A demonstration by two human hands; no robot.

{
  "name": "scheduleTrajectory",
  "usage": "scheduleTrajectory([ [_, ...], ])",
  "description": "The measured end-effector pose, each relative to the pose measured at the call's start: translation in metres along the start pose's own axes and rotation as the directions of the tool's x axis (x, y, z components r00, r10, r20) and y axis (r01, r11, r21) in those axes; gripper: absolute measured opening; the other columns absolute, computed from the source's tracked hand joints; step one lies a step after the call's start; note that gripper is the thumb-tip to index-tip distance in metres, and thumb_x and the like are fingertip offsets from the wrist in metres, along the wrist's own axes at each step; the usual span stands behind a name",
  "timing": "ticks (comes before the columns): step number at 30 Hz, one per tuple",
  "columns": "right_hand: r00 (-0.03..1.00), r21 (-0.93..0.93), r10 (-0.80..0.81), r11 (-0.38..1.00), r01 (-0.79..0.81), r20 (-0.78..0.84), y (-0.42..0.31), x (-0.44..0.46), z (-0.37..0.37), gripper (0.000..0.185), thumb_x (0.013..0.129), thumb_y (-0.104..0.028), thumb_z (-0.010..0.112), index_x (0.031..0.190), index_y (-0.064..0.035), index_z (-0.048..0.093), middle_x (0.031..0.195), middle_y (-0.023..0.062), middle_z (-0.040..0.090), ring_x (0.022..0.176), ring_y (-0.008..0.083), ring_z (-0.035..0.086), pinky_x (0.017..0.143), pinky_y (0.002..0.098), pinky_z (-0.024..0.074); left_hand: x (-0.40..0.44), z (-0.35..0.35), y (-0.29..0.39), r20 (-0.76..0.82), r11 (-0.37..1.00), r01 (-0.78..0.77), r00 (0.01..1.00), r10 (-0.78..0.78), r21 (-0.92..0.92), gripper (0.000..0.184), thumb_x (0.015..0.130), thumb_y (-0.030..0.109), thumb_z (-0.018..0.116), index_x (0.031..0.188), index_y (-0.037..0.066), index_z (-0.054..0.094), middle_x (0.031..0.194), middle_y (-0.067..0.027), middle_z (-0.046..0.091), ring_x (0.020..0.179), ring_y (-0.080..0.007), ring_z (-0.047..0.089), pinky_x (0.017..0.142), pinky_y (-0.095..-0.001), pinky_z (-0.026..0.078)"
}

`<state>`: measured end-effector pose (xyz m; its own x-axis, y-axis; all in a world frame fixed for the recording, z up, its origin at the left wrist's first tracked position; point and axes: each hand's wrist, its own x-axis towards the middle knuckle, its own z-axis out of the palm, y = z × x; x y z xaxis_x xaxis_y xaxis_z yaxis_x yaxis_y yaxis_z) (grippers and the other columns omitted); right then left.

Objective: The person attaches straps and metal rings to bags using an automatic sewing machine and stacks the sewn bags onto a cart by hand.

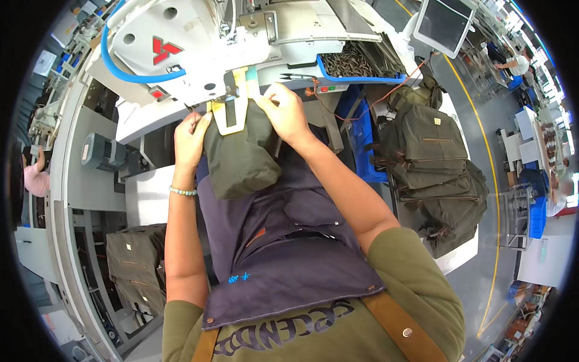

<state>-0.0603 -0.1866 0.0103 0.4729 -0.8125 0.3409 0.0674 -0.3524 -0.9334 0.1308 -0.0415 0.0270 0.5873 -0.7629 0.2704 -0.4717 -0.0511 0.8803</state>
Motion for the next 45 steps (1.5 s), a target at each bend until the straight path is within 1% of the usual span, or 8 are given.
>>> scheduleTrajectory([
  [2,1.000,-0.043,-0.026,0.999,0.026,0.010,-0.014,-0.015,-0.001,0.027,0.090,-0.019,0.073,0.079,0.0009,0.057,0.069,0.0059,0.058,0.066,0.0100,0.051,0.063,0.0290,0.0447,-0.015,-0.002,0.012,-0.030,0.999,0.007,1.000,-0.008,-0.047,0.040,0.095,0.021,0.070,0.070,-0.001,0.049,0.063,0.0030,0.037,0.062,-0.0051,0.031,0.052,-0.0261,0.031],
  [11,0.995,-0.153,-0.051,0.986,0.064,0.084,-0.053,-0.061,-0.006,0.023,0.092,-0.017,0.070,0.084,0.0026,0.062,0.069,0.0112,0.062,0.063,0.0121,0.054,0.063,0.0308,0.0473,-0.072,-0.010,0.025,0.044,0.995,0.081,0.996,-0.079,-0.064,0.034,0.092,0.021,0.074,0.077,-0.001,0.052,0.065,0.0003,0.045,0.063,-0.0069,0.037,0.056,-0.0256,0.036],
  [20,0.998,0.064,0.038,0.997,-0.041,0.040,-0.021,-0.028,-0.020,0.023,0.095,-0.013,0.068,0.078,-0.0020,0.058,0.069,-0.0068,0.049,0.065,0.0024,0.041,0.058,0.0236,0.0351,-0.046,-0.015,0.013,0.071,0.974,0.134,0.990,-0.123,-0.181,0.025,0.091,0.015,0.074,0.079,0.003,0.056,0.069,0.0073,0.049,0.065,-0.0021,0.040,0.058,-0.0204,0.035],
  [26,0.991,0.282,0.134,0.951,-0.127,-0.004,-0.017,-0.022,-0.017,0.025,0.095,-0.014,0.066,0.075,-0.0024,0.057,0.070,-0.0076,0.047,0.069,0.0022,0.040,0.061,0.0235,0.0331,-0.021,-0.005,0.009,0.019,0.968,0.109,0.994,-0.107,-0.224,0.021,0.092,0.013,0.073,0.082,0.003,0.056,0.070,0.0070,0.050,0.066,-0.0019,0.040,0.058,-0.0201,0.035],
  [29,0.999,0.001,-0.045,0.999,0.045,0.002,-0.041,-0.053,-0.007,0.020,0.094,-0.010,0.067,0.079,-0.0006,0.059,0.067,-0.0025,0.054,0.064,0.0043,0.046,0.057,0.0244,0.0379,-0.026,-0.017,0.008,0.037,0.985,0.078,0.997,-0.073,-0.152,0.021,0.092,0.012,0.072,0.082,0.004,0.056,0.070,0.0070,0.050,0.066,-0.0014,0.040,0.059,-0.0202,0.035],
  [36,0.981,-0.091,-0.186,0.979,0.180,-0.059,-0.049,-0.059,0.006,0.012,0.092,-0.004,0.065,0.082,0.0019,0.061,0.068,0.0091,0.061,0.060,0.0114,0.057,0.057,0.0272,0.0442,-0.049,-0.023,0.013,0.065,0.952,0.153,0.988,-0.141,-0.263,0.014,0.094,0.008,0.069,0.085,0.004,0.058,0.076,0.0074,0.054,0.071,-0.0006,0.044,0.062,-0.0191,0.038],
  [40,0.988,-0.108,-0.074,0.992,0.060,-0.138,-0.031,-0.023,-0.003,0.022,0.092,-0.009,0.069,0.078,0.0031,0.057,0.065,0.0022,0.055,0.063,0.0065,0.044,0.059,0.0265,0.0410,-0.029,-0.013,0.018,-0.036,0.983,0.062,0.997,-0.069,-0.170,0.011,0.090,0.004,0.071,0.093,0.002,0.061,0.079,0.0035,0.060,0.073,-0.0024,0.051,0.067,-0.0199,0.044],
  [45,0.999,-0.127,0.041,0.991,-0.038,0.022,-0.045,-0.036,-0.016,0.020,0.093,-0.011,0.068,0.078,0.0003,0.060,0.070,-0.0015,0.058,0.067,0.0040,0.048,0.062,0.0234,0.0413,-0.023,-0.013,0.019,-0.014,0.966,0.094,0.995,-0.100,-0.243,0.013,0.088,0.001,0.071,0.096,0.002,0.061,0.079,0.0012,0.063,0.074,-0.0034,0.054,0.070,-0.0194,0.045],
])
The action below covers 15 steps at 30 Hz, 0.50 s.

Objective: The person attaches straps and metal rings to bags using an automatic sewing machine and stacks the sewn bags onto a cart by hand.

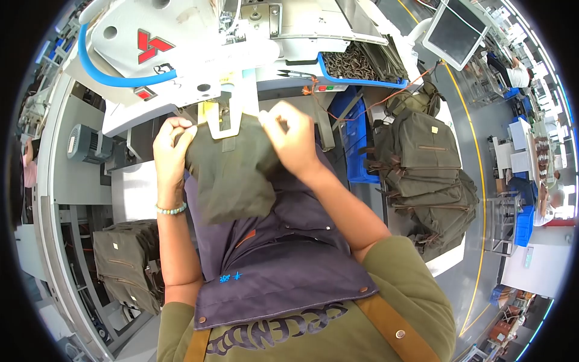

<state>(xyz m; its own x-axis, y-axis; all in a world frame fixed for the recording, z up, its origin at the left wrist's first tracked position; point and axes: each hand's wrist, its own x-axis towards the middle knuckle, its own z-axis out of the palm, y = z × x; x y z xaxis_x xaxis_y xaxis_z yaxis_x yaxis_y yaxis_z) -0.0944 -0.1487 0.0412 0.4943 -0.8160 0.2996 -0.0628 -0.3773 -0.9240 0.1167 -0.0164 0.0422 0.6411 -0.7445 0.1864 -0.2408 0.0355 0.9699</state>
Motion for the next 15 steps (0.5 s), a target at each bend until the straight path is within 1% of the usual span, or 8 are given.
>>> scheduleTrajectory([
  [2,0.977,-0.072,-0.203,0.976,0.207,0.060,-0.015,-0.019,0.005,0.012,0.089,-0.008,0.071,0.083,0.0004,0.066,0.068,0.0039,0.062,0.063,0.0072,0.056,0.060,0.0255,0.0424,-0.009,-0.008,0.002,0.025,0.997,0.072,0.997,-0.072,-0.014,0.012,0.089,0.000,0.069,0.097,0.001,0.061,0.080,0.0021,0.063,0.075,-0.0025,0.053,0.071,-0.0189,0.045],
  [4,0.967,-0.193,-0.211,0.952,0.236,0.139,-0.028,-0.017,0.002,0.009,0.087,-0.011,0.068,0.091,-0.0031,0.071,0.073,0.0114,0.065,0.063,0.0259,0.063,0.060,0.0329,0.0491,-0.018,-0.011,0.004,0.000,0.985,0.074,0.997,-0.075,-0.157,0.009,0.091,0.000,0.067,0.098,0.001,0.061,0.081,0.0035,0.063,0.076,-0.0015,0.053,0.070,-0.0185,0.044],
  [6,0.965,-0.298,-0.194,0.924,0.239,0.175,-0.043,0.005,-0.006,0.015,0.088,-0.015,0.066,0.096,-0.0043,0.072,0.082,0.0120,0.066,0.074,0.0281,0.063,0.069,0.0353,0.0511,-0.020,-0.015,0.005,0.016,0.990,0.093,0.996,-0.092,-0.105,0.009,0.092,0.000,0.066,0.100,0.002,0.062,0.081,0.0043,0.062,0.076,-0.0006,0.051,0.069,-0.0178,0.043],
  [7,0.945,-0.346,-0.287,0.880,0.325,0.158,-0.042,0.018,-0.005,0.020,0.087,-0.016,0.065,0.101,-0.0043,0.073,0.086,0.0123,0.063,0.085,0.0301,0.060,0.080,0.0368,0.0505,-0.019,-0.015,0.003,0.049,0.988,0.118,0.992,-0.114,-0.099,0.009,0.092,0.000,0.066,0.100,0.002,0.062,0.081,0.0046,0.062,0.075,-0.0004,0.050,0.069,-0.0174,0.042],
  [8,0.919,-0.189,-0.368,0.901,0.390,0.141,-0.031,0.033,0.002,0.023,0.088,-0.018,0.062,0.103,-0.0051,0.074,0.095,0.0128,0.062,0.098,0.0309,0.058,0.091,0.0389,0.0482,-0.017,-0.014,0.002,0.081,0.986,0.136,0.988,-0.129,-0.095,0.010,0.092,0.000,0.067,0.100,0.002,0.062,0.081,0.0050,0.062,0.075,-0.0001,0.050,0.069,-0.0171,0.042],
  [10,0.887,-0.309,-0.385,0.836,0.453,0.256,-0.019,0.050,0.009,0.027,0.088,-0.020,0.059,0.104,-0.0065,0.075,0.108,0.0136,0.063,0.110,0.0309,0.055,0.098,0.0406,0.0459,-0.017,-0.011,0.001,0.067,0.987,0.113,0.992,-0.106,-0.115,0.009,0.092,0.002,0.068,0.100,0.002,0.062,0.079,0.0053,0.061,0.072,-0.0001,0.048,0.067,-0.0170,0.041],
  [12,0.880,-0.316,-0.377,0.830,0.460,0.288,-0.014,0.061,0.018,0.027,0.088,-0.018,0.058,0.106,-0.0052,0.074,0.104,0.0134,0.058,0.104,0.0302,0.053,0.095,0.0406,0.0454,-0.017,-0.015,0.002,0.088,0.992,0.117,0.990,-0.113,-0.039,0.008,0.093,0.002,0.067,0.099,0.001,0.063,0.078,0.0057,0.061,0.071,0.0000,0.048,0.066,-0.0173,0.041],
  [15,0.871,-0.361,-0.381,0.801,0.479,0.311,-0.012,0.069,0.028,0.027,0.087,-0.015,0.058,0.106,-0.0040,0.073,0.100,0.0131,0.054,0.099,0.0293,0.051,0.092,0.0400,0.0445,-0.022,-0.009,0.002,0.066,0.983,0.135,0.990,-0.128,-0.121,0.005,0.094,0.003,0.067,0.096,0.001,0.063,0.077,0.0064,0.059,0.070,0.0002,0.048,0.065,-0.0175,0.040],
])
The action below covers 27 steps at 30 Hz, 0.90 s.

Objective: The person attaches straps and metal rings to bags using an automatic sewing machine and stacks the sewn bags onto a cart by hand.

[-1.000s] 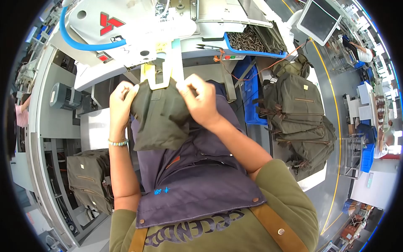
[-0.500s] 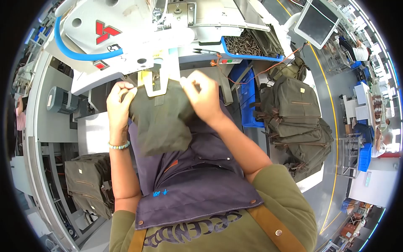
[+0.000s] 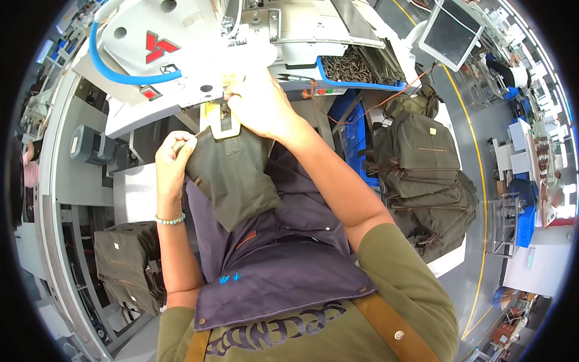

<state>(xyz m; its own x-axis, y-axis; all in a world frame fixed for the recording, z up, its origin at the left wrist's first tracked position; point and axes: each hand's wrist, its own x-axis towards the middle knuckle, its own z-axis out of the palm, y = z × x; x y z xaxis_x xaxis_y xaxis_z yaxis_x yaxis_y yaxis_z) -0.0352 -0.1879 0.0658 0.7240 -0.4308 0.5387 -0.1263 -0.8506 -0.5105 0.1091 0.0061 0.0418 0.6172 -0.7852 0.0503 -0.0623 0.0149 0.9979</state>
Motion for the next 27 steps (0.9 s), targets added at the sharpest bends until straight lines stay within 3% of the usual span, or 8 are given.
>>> scheduleTrajectory([
  [5,1.000,0.064,0.018,0.998,-0.019,0.006,0.007,-0.003,0.001,0.025,0.084,-0.013,0.060,0.104,-0.0062,0.075,0.101,0.0117,0.054,0.101,0.0274,0.050,0.093,0.0383,0.0432,-0.006,0.002,-0.005,0.046,0.998,-0.058,0.997,0.057,0.026,0.007,0.095,0.005,0.066,0.091,0.002,0.063,0.077,0.0066,0.059,0.072,0.0000,0.049,0.067,-0.0177,0.041],
  [8,1.000,0.174,0.021,0.985,-0.018,-0.016,0.008,-0.003,0.001,0.027,0.082,-0.019,0.059,0.098,-0.0117,0.080,0.115,0.0131,0.060,0.118,0.0312,0.050,0.102,0.0417,0.0435,-0.003,0.004,-0.005,0.038,0.997,-0.070,0.997,0.070,-0.024,0.007,0.096,0.006,0.066,0.091,0.002,0.063,0.079,0.0063,0.059,0.073,-0.0002,0.050,0.068,-0.0179,0.042],
  [11,0.999,0.180,0.023,0.984,-0.014,-0.048,0.007,-0.004,0.004,0.027,0.082,-0.017,0.059,0.097,-0.0136,0.080,0.110,0.0115,0.060,0.116,0.0309,0.050,0.102,0.0416,0.0423,-0.001,0.002,-0.007,0.037,0.998,-0.058,0.998,0.059,-0.037,0.006,0.096,0.006,0.066,0.091,0.002,0.063,0.081,0.0059,0.060,0.074,-0.0005,0.051,0.068,-0.0180,0.043],
  [13,0.997,0.052,-0.063,0.997,0.065,-0.043,0.006,-0.001,0.001,0.026,0.084,-0.014,0.063,0.104,-0.0097,0.078,0.104,0.0112,0.053,0.102,0.0273,0.050,0.093,0.0397,0.0435,0.000,0.002,-0.006,0.046,0.997,-0.034,0.998,0.037,-0.065,0.006,0.096,0.005,0.066,0.092,0.002,0.063,0.081,0.0051,0.062,0.073,-0.0007,0.051,0.068,-0.0181,0.043],
  [19,0.989,-0.212,-0.145,0.968,0.133,-0.042,-0.012,-0.001,0.008,0.025,0.084,-0.017,0.060,0.097,-0.0045,0.077,0.100,0.0144,0.054,0.102,0.0321,0.052,0.092,0.0427,0.0454,-0.004,0.016,0.004,0.010,0.997,-0.077,0.997,0.077,0.012,0.007,0.096,0.005,0.065,0.090,0.002,0.061,0.077,0.0049,0.060,0.071,-0.0003,0.050,0.065,-0.0177,0.042],
  [23,0.956,0.014,-0.248,0.967,0.253,-0.159,0.012,0.002,0.016,0.023,0.085,-0.021,0.060,0.089,-0.0049,0.076,0.090,0.0109,0.063,0.093,0.0264,0.057,0.087,0.0415,0.0459,-0.023,0.014,0.008,0.035,0.989,-0.105,0.994,0.101,0.108,0.008,0.096,0.005,0.065,0.089,0.002,0.060,0.074,0.0059,0.056,0.069,0.0000,0.047,0.063,-0.0176,0.039],
  [25,0.924,0.393,0.133,0.919,0.020,-0.358,0.011,-0.007,0.004,0.019,0.087,-0.016,0.060,0.083,-0.0024,0.072,0.081,0.0119,0.064,0.080,0.0268,0.061,0.078,0.0383,0.0492,-0.039,0.008,0.009,0.021,0.992,-0.109,0.994,0.108,0.061,0.010,0.096,0.005,0.064,0.088,0.003,0.059,0.074,0.0068,0.054,0.069,0.0004,0.044,0.061,-0.0176,0.035],
  [27,0.817,0.369,0.206,0.930,0.009,-0.539,0.044,-0.013,0.002,0.017,0.089,-0.009,0.057,0.082,-0.0012,0.071,0.085,0.0114,0.066,0.078,0.0230,0.063,0.072,0.0331,0.0499,-0.062,0.001,0.012,-0.012,0.994,-0.108,0.994,0.108,-0.023,0.010,0.096,0.004,0.064,0.088,0.004,0.058,0.076,0.0081,0.052,0.070,0.0009,0.041,0.061,-0.0176,0.033],
])
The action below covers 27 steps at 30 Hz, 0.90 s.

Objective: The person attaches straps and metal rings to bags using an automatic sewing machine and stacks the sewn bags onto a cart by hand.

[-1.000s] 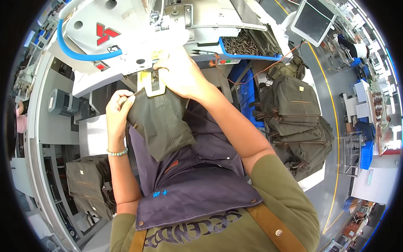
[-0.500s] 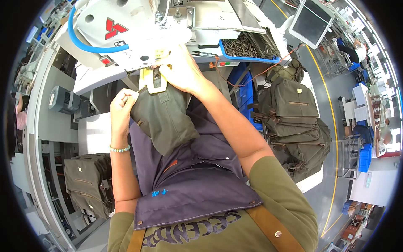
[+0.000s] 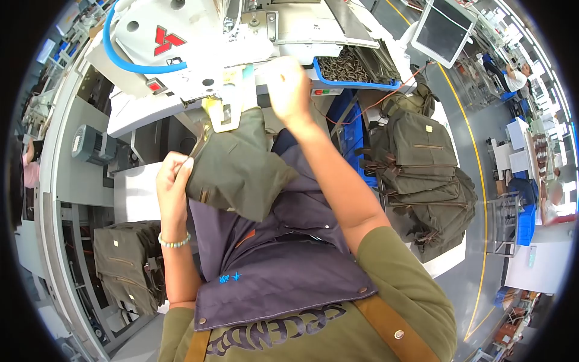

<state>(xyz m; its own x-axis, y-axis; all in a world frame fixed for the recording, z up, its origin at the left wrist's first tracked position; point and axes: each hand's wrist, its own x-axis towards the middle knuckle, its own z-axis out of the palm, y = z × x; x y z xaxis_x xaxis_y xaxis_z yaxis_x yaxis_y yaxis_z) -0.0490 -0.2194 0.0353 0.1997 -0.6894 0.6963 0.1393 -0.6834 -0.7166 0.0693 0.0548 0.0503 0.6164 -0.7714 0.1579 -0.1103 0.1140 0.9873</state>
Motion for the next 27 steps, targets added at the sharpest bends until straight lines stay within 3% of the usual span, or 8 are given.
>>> scheduleTrajectory([
  [5,0.991,-0.212,0.130,0.970,-0.123,0.019,0.057,0.020,-0.051,0.018,0.089,-0.009,0.059,0.092,-0.0017,0.074,0.093,0.0160,0.070,0.088,0.0281,0.069,0.080,0.0356,0.0525,-0.047,-0.016,0.007,-0.033,0.992,0.120,0.992,-0.122,-0.042,0.010,0.097,0.003,0.062,0.090,0.006,0.056,0.076,0.0101,0.049,0.071,0.0018,0.039,0.063,-0.0164,0.031],
  [10,0.792,-0.654,0.374,0.755,0.042,0.482,0.132,0.017,-0.059,0.028,0.093,-0.013,0.056,0.113,0.0009,0.071,0.115,0.0201,0.069,0.103,0.0321,0.068,0.086,0.0414,0.0530,-0.074,-0.018,0.015,-0.057,0.991,0.136,0.989,-0.135,0.010,0.012,0.097,0.003,0.063,0.089,0.006,0.054,0.076,0.0099,0.047,0.070,0.0010,0.036,0.062,-0.0170,0.028],
  [11,0.835,-0.637,0.127,0.711,0.300,0.535,0.150,0.010,-0.060,0.028,0.091,-0.012,0.060,0.115,-0.0015,0.070,0.112,0.0183,0.069,0.101,0.0351,0.067,0.086,0.0436,0.0531,-0.079,-0.022,0.016,-0.048,0.991,0.124,0.992,-0.121,0.055,0.012,0.098,0.003,0.062,0.090,0.005,0.054,0.076,0.0095,0.048,0.070,0.0008,0.035,0.062,-0.0173,0.028],
  [18,0.794,-0.731,0.121,0.491,0.474,0.596,0.142,0.011,-0.037,0.041,0.077,-0.002,0.063,0.119,0.0003,0.065,0.104,0.0201,0.063,0.100,0.0385,0.062,0.085,0.0477,0.0525,-0.080,-0.022,0.004,-0.064,0.974,0.210,0.977,-0.206,0.078,0.009,0.096,0.004,0.066,0.093,0.002,0.058,0.080,0.0071,0.057,0.074,0.0006,0.046,0.067,-0.0163,0.037],
  [22,0.888,-0.770,0.217,0.605,0.204,0.406,0.122,-0.004,-0.041,0.029,0.086,-0.007,0.055,0.112,0.0025,0.064,0.105,0.0236,0.065,0.101,0.0357,0.066,0.085,0.0434,0.0527,-0.080,-0.018,0.003,-0.070,0.973,0.221,0.974,-0.217,0.066,0.009,0.096,0.005,0.066,0.092,0.002,0.059,0.078,0.0075,0.055,0.073,0.0008,0.045,0.066,-0.0161,0.036],
  [24,0.849,-0.581,0.487,0.758,-0.295,0.204,0.075,0.000,-0.046,0.029,0.092,-0.018,0.056,0.111,0.0022,0.063,0.097,0.0234,0.068,0.096,0.0371,0.067,0.081,0.0414,0.0515,-0.081,-0.018,0.002,-0.079,0.971,0.234,0.970,-0.230,0.047,0.010,0.096,0.006,0.066,0.092,0.002,0.058,0.077,0.0078,0.054,0.072,0.0008,0.043,0.064,-0.0162,0.035],
  [25,0.916,-0.463,0.315,0.869,-0.173,0.249,0.092,-0.003,-0.054,0.028,0.097,-0.027,0.055,0.105,-0.0033,0.066,0.083,0.0102,0.066,0.072,0.0230,0.061,0.068,0.0346,0.0472,-0.081,-0.019,0.001,-0.057,0.969,0.229,0.973,-0.225,0.086,0.011,0.096,0.006,0.066,0.091,0.002,0.058,0.076,0.0081,0.053,0.070,0.0007,0.042,0.063,-0.0166,0.034],
  [27,0.799,-0.200,0.492,0.870,-0.450,0.345,0.063,-0.004,-0.071,0.032,0.101,-0.033,0.052,0.105,-0.0045,0.067,0.077,-0.0033,0.052,0.062,0.0071,0.045,0.057,0.0247,0.0361,-0.082,-0.016,-0.005,-0.048,0.971,0.222,0.975,-0.219,0.092,0.014,0.095,0.008,0.068,0.088,0.002,0.058,0.070,0.0090,0.045,0.066,-0.0006,0.035,0.058,-0.0191,0.029],
])
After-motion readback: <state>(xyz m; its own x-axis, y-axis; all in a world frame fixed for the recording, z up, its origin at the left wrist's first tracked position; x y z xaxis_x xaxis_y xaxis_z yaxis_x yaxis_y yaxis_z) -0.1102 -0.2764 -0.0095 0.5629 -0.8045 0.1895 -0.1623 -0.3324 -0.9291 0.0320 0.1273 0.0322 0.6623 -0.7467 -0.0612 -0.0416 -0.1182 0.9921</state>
